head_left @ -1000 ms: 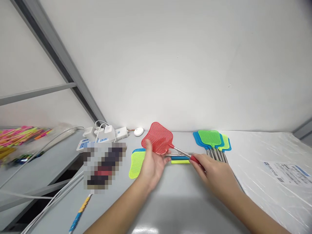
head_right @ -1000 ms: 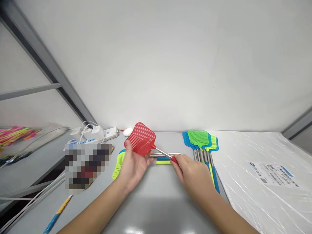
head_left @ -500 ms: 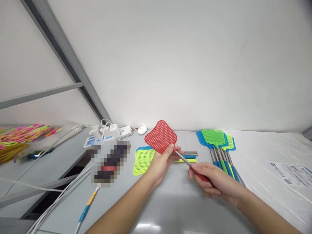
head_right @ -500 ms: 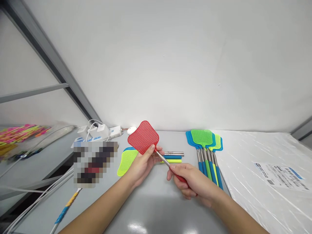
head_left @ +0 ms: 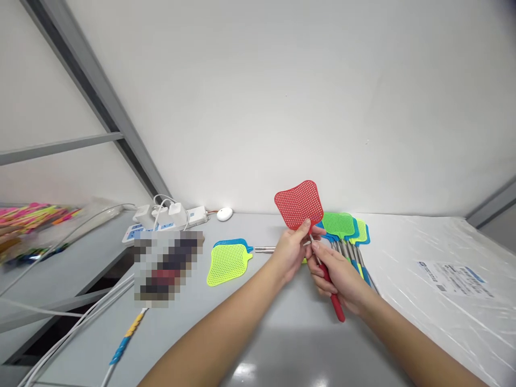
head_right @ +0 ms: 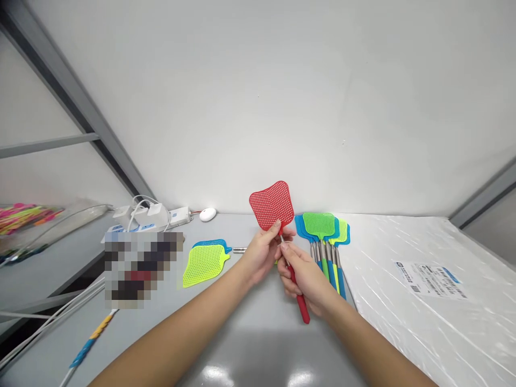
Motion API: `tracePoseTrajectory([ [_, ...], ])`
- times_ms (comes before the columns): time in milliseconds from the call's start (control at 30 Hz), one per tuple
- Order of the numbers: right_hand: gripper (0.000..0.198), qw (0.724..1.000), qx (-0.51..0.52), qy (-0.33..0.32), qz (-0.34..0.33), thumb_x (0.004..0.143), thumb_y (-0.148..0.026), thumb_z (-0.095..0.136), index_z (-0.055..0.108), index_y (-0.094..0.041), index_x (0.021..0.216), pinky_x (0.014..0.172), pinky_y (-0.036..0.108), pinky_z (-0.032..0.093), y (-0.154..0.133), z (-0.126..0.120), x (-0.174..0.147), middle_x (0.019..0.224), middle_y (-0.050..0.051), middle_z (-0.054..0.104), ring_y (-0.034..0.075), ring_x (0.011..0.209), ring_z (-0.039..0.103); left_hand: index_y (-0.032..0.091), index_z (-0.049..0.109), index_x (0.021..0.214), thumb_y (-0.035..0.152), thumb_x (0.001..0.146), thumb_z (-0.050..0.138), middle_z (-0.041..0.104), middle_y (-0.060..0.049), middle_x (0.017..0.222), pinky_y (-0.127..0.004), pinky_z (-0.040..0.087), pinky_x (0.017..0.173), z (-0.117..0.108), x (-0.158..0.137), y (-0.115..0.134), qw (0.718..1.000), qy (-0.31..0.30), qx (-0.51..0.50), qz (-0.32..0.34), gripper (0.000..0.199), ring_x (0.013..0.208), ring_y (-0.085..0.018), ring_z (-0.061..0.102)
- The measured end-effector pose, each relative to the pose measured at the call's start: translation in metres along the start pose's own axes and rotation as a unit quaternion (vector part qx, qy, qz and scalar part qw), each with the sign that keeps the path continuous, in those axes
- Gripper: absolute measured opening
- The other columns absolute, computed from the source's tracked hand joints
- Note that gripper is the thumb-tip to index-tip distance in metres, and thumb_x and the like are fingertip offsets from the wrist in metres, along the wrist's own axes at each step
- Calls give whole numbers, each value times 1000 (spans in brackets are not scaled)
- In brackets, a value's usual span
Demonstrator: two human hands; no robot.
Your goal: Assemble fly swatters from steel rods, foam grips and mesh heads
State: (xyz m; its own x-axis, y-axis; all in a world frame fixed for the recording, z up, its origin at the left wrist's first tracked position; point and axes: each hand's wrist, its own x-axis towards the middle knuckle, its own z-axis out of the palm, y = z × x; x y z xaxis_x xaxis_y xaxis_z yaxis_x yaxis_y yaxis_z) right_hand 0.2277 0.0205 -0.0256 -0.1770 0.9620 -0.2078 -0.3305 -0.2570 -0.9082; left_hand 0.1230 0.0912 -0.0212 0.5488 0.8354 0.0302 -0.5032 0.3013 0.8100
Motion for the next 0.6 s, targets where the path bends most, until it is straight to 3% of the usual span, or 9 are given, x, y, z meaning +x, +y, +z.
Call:
tracePoseTrajectory([
  [133, 37, 999, 37, -15, 25, 89, -58, 44, 45, -23, 78, 31, 17, 21, 2, 0, 2, 50, -9, 42, 3, 29, 23, 13, 71, 69, 51, 84, 58, 57, -3, 54, -29, 44, 87, 1, -9, -4, 998, -49, 26, -8, 42, 83, -19, 63],
  [233, 39, 996, 41, -50, 65, 91, -57, 41, 44, -22, 76, 31, 17, 22, 6, 6, -2, 50, -8, 43, 3, 29, 25, 13, 66, 59, 48, 86, 56, 67, -10, 71, -32, 41, 95, -9, -28, 1, 996, -74, 36, -25, 45, 99, -23, 62],
  [367, 39, 993, 24, -87, 82, 92, -54, 38, 44, -21, 72, 32, 19, 28, 13, 18, -5, 49, -8, 44, 5, 28, 31, 12, 68, 79, 43, 89, 54, 69, -14, 104, -37, 38, 101, -21, -51, 3, 998, -43, 1, -41, 35, 109, -24, 59],
  [467, 43, 993, -37, -75, 81, 92, -55, 36, 42, -21, 68, 33, 21, 30, 15, 24, -4, 47, -8, 41, 7, 28, 33, 13, 66, 81, 44, 90, 51, 67, -15, 110, -40, 39, 101, -24, -59, -2, 999, 2, -31, -45, 36, 108, -25, 60],
  [600, 46, 972, -232, -13, 31, 92, -56, 37, 37, -21, 62, 37, 22, 24, 10, 22, -3, 48, -8, 33, 7, 36, 32, 13, 65, 80, 44, 90, 51, 66, -15, 111, -41, 39, 101, -24, -59, -4, 999, 20, -34, -24, 35, 117, -27, 54],
])
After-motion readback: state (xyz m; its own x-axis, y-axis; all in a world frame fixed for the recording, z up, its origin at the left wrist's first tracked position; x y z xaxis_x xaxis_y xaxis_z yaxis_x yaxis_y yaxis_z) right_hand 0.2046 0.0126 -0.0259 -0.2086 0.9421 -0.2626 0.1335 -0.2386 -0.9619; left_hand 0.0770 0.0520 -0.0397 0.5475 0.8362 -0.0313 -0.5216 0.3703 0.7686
